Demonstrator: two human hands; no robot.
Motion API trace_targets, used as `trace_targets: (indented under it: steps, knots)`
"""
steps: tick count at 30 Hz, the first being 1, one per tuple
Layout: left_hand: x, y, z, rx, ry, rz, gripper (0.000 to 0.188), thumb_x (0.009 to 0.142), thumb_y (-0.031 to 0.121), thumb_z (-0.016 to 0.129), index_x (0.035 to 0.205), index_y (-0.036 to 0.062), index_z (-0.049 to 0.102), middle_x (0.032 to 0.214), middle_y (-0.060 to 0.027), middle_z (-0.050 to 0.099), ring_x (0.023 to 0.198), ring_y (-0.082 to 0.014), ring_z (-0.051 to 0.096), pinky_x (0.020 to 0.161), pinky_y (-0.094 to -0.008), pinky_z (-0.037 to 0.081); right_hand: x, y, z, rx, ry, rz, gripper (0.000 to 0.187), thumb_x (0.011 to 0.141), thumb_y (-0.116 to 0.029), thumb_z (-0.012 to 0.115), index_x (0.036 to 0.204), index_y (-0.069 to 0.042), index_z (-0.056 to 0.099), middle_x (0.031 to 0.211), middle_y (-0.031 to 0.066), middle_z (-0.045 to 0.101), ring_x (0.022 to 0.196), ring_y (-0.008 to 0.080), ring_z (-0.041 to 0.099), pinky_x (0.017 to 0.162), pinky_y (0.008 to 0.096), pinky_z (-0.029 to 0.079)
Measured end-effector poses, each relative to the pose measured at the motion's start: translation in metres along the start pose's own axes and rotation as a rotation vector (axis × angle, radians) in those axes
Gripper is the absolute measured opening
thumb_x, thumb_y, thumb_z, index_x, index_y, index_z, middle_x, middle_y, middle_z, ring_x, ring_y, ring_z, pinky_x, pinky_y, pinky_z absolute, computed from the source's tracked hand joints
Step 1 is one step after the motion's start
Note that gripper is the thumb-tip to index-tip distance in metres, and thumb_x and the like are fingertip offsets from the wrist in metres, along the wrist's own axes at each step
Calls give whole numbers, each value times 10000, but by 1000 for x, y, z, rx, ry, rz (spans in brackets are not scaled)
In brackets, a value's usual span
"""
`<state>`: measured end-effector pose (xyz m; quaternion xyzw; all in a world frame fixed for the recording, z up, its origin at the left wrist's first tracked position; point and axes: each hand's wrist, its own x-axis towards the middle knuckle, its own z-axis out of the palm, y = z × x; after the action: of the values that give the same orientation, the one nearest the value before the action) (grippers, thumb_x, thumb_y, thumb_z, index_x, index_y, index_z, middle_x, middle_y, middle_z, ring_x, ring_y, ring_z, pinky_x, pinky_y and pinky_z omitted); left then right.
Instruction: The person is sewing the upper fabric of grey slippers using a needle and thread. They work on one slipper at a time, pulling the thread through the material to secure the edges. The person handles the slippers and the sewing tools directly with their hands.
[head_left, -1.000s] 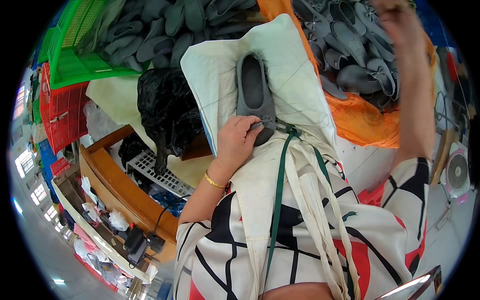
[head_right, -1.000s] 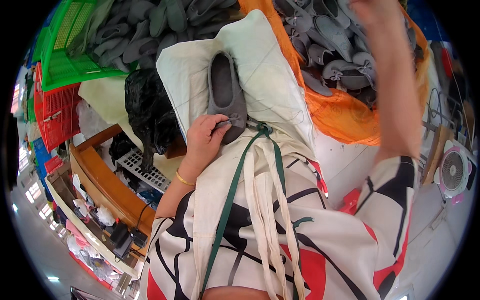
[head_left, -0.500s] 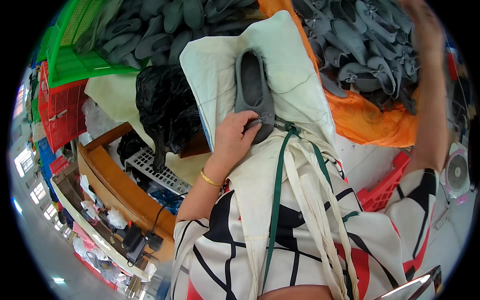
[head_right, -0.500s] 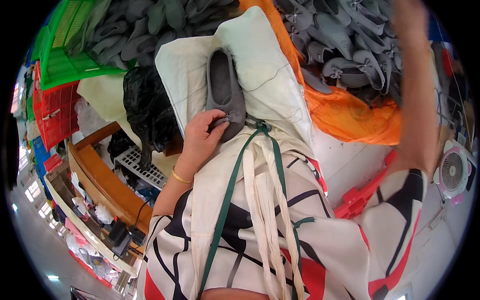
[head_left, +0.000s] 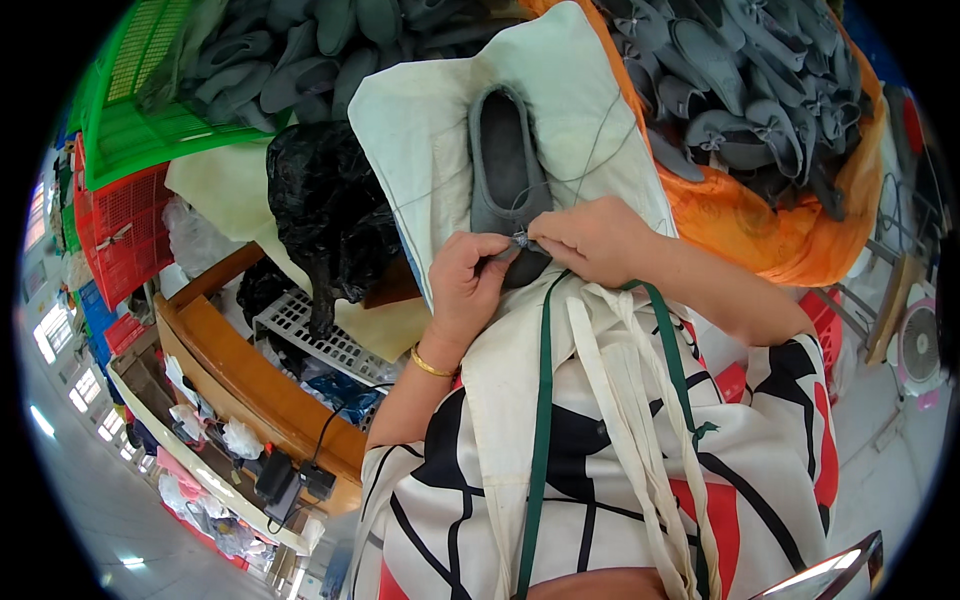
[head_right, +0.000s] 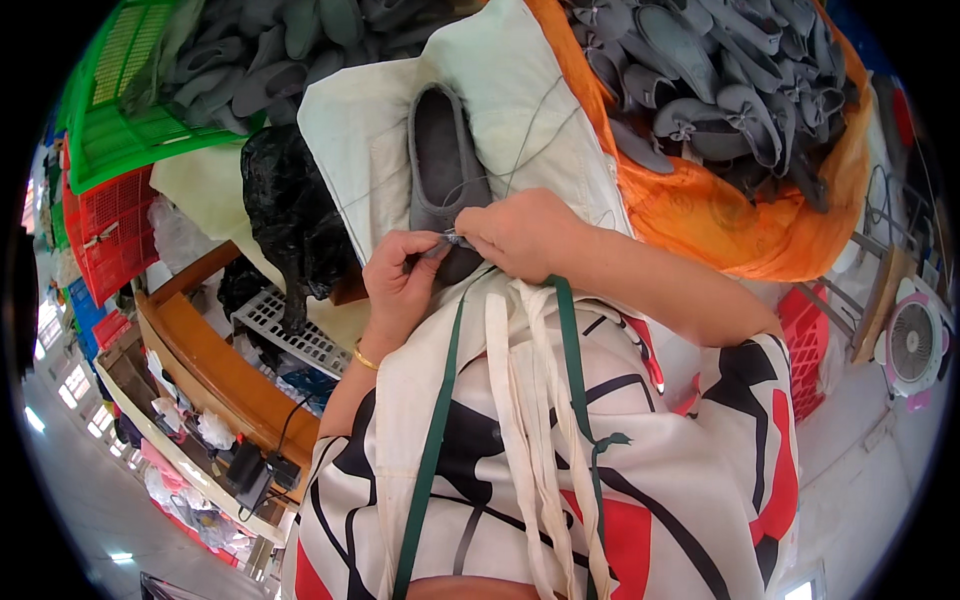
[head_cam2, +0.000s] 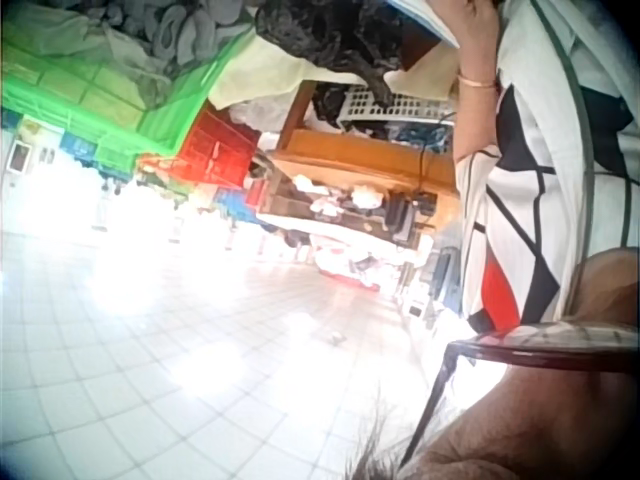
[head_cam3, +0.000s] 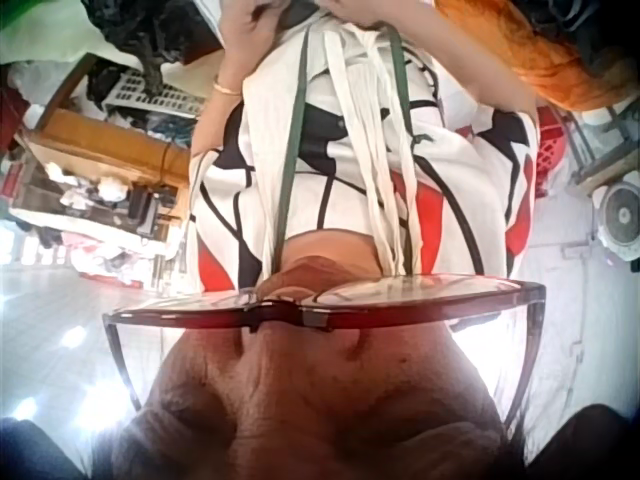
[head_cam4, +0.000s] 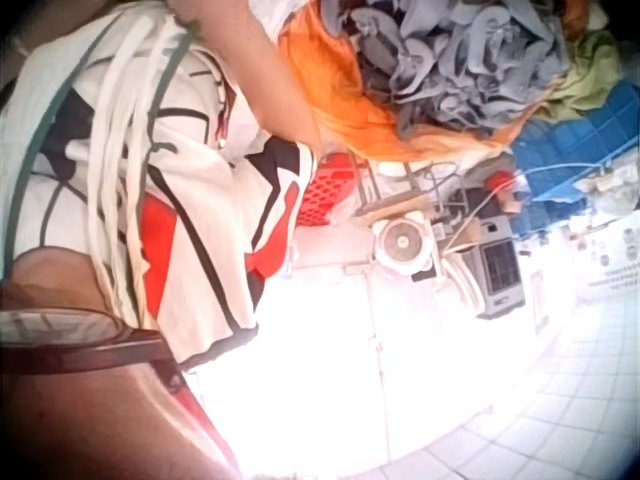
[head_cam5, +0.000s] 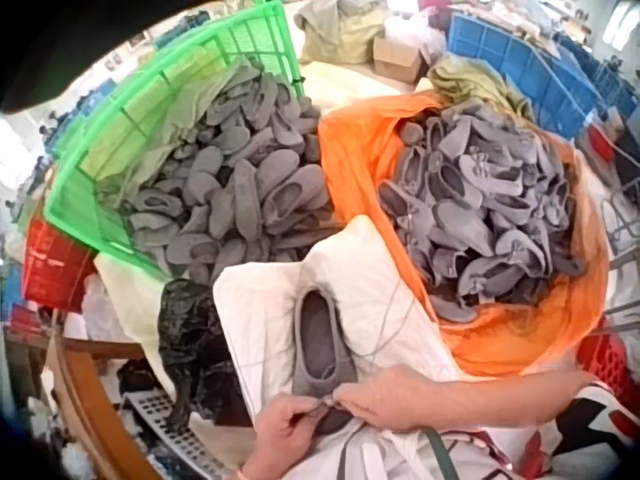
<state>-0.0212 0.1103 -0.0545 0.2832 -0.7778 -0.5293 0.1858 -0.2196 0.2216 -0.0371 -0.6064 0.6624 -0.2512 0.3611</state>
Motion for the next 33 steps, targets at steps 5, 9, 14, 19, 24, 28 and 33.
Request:
trace_targets:
  steps: [5,9,14,19,24,28,33]
  knots:
    - [-2,-5,4,-59,41,16,147,800,-65,720,886,31,651,845,-86,672,751,-215,620,672,-294,492,-6,-2,2,-27,34,-17,163,903,-185,602,1055,-148,649,742,96,654,684,313,652,584,430,490]
    - [-3,-8,5,-69,47,3,128,818,-43,728,885,27,647,862,-91,673,755,-205,628,676,-285,497,-6,-3,3,-40,44,-29,174,888,-175,616,1055,-146,652,727,91,652,669,305,651,581,426,492]
    - [-4,-9,4,-71,49,-8,122,827,-31,731,897,26,649,871,-92,671,757,-199,628,681,-281,499,-6,-4,1,-60,46,-45,178,874,-169,627,1049,-146,655,700,88,642,646,300,646,568,424,488]
    - [-5,-8,5,-65,55,-8,124,830,-30,731,907,24,650,873,-90,669,757,-189,625,684,-278,501,-7,-3,3,-59,62,-61,179,868,-167,635,1044,-141,656,682,92,633,629,301,641,554,425,482]
    - [-5,-8,5,-83,56,-19,123,833,-36,726,912,20,649,880,-92,669,758,-177,624,685,-276,506,-6,-4,2,-59,64,-67,181,859,-165,639,1036,-132,650,672,95,627,623,307,639,547,425,480]
    - [-8,-8,5,-125,50,-102,110,858,-38,711,935,8,647,897,-72,668,789,-129,609,716,-252,497,-6,-7,7,-120,19,-43,181,859,-159,626,1035,-118,616,648,105,615,615,318,636,544,435,481]
    - [-10,-7,3,-157,24,-174,81,903,-36,683,963,-7,637,939,-32,663,842,-63,582,775,-205,478,-4,-14,17,-162,23,-28,126,860,-144,605,934,-68,537,630,114,602,603,329,629,543,447,481]
